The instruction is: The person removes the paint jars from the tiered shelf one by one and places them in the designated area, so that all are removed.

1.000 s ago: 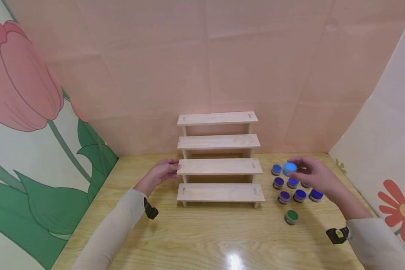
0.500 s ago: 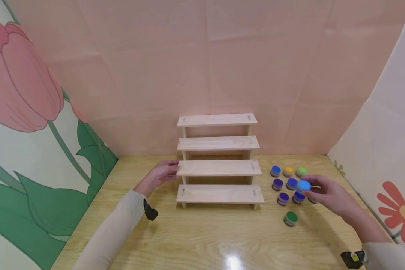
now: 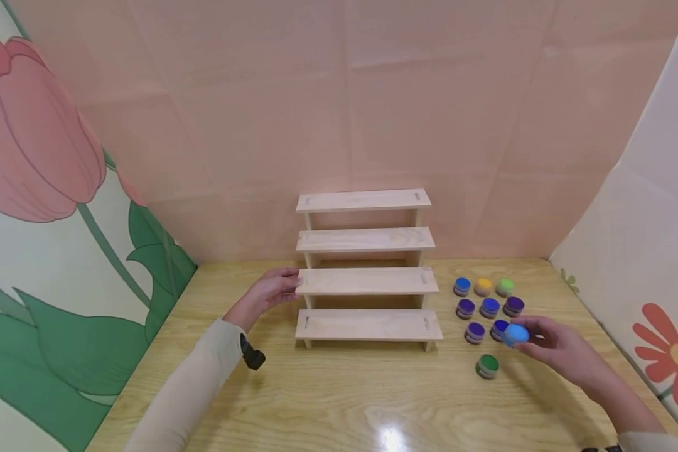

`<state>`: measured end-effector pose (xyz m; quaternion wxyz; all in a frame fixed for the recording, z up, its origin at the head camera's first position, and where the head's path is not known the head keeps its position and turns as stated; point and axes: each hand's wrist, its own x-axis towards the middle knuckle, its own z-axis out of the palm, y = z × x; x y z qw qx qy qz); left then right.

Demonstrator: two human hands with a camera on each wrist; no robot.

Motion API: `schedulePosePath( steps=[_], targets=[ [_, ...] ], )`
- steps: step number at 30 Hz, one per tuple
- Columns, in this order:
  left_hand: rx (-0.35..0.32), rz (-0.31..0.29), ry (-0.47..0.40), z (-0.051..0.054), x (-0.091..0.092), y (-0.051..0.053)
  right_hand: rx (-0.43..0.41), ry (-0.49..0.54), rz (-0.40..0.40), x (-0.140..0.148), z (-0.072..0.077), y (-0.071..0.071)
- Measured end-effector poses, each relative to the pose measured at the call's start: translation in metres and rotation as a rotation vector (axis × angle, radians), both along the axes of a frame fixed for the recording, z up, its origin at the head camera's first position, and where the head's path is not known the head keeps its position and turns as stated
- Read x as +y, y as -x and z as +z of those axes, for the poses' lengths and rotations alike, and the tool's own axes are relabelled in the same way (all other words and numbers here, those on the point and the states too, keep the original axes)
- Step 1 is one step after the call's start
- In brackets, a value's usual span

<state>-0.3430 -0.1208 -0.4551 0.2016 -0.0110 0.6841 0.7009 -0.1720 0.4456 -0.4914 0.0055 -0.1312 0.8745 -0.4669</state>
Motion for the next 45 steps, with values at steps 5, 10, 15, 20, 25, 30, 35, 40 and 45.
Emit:
schedulePosePath(
  steps=[5, 10, 15, 20, 25, 30, 35, 40, 45],
  targets=[
    [0.0, 0.003, -0.002, 0.0, 0.0, -0.001, -0.047, -0.008, -0.02, 0.004, -0.011, -0.005],
    [-0.004, 0.002, -0.01, 0.0, 0.001, -0.001, -0.079, -0.001, -0.03, 0.006, -0.022, -0.008],
    [0.008, -0.004, -0.008, 0.0, 0.001, 0.0, -0.09, 0.018, -0.028, 0.007, -0.03, -0.011],
    [0.006, -0.004, -0.014, 0.0, 0.0, 0.0, -0.086, -0.02, -0.054, 0.008, -0.039, -0.013],
    [0.006, -0.004, -0.02, 0.0, 0.0, 0.001, -0.089, -0.038, -0.068, 0.008, -0.045, -0.013],
    [-0.001, -0.003, -0.008, -0.001, -0.001, 0.001, -0.126, -0.035, -0.073, 0.007, -0.049, -0.015],
    [0.007, -0.002, -0.001, -0.002, -0.002, 0.001, -0.158, -0.063, -0.08, 0.006, -0.051, -0.014],
    [0.009, -0.006, -0.001, 0.0, -0.003, 0.0, -0.163, -0.085, -0.081, 0.005, -0.049, -0.014],
    [0.009, -0.001, 0.022, 0.001, -0.004, -0.002, -0.136, -0.098, -0.054, 0.005, -0.041, -0.012]
  ],
)
